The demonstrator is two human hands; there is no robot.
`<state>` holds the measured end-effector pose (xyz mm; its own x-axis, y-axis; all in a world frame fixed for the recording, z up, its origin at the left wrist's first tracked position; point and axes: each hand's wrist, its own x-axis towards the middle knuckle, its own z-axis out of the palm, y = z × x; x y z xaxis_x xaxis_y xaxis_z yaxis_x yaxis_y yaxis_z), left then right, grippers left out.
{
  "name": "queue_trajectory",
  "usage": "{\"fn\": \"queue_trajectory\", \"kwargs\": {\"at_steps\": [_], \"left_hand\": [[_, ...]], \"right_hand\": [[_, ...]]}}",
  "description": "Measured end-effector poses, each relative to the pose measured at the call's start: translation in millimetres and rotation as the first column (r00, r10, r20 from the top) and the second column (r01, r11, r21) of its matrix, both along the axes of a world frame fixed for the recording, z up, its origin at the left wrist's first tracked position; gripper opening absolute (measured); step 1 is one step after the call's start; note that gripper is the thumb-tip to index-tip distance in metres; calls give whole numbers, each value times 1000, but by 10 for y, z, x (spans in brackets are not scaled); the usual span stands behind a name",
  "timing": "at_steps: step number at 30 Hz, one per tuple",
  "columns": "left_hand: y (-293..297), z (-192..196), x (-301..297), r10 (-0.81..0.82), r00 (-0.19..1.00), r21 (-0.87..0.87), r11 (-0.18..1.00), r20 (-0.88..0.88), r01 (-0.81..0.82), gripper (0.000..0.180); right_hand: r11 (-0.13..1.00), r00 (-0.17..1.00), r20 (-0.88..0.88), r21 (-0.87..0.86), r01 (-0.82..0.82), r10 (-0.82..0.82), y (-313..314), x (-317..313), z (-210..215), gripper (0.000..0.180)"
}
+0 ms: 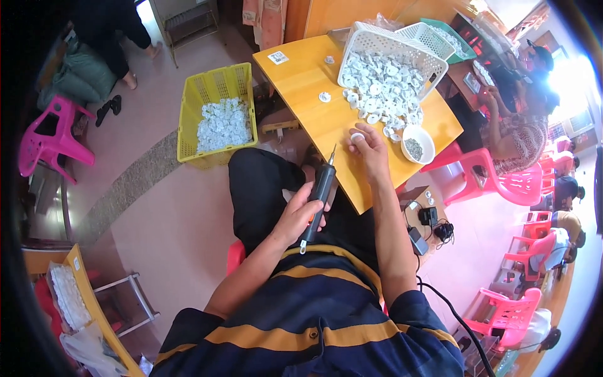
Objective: Assembling small battery components using an electric screwdriver.
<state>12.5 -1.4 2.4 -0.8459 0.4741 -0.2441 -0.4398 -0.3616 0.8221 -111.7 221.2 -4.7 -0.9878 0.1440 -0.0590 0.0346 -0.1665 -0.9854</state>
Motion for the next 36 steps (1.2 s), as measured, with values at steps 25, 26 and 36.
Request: {"fn": "queue_trajectory", "kwargs": {"at_steps": [25, 26, 36], "left_hand": [[61, -49, 35, -34, 997, -99, 995, -73, 26, 53], [61, -34, 41, -32, 997, -99, 995, -72, 25, 53], [87, 33, 34, -31, 999, -141, 990, -29, 27, 54]], "right_hand": [[993, 995, 65, -94, -70, 76, -80, 238, -38, 12], [993, 995, 66, -94, -71, 78, -104, 244, -23, 12], [993, 999, -2, -115, -35, 35, -149, 286, -181, 10]]}}
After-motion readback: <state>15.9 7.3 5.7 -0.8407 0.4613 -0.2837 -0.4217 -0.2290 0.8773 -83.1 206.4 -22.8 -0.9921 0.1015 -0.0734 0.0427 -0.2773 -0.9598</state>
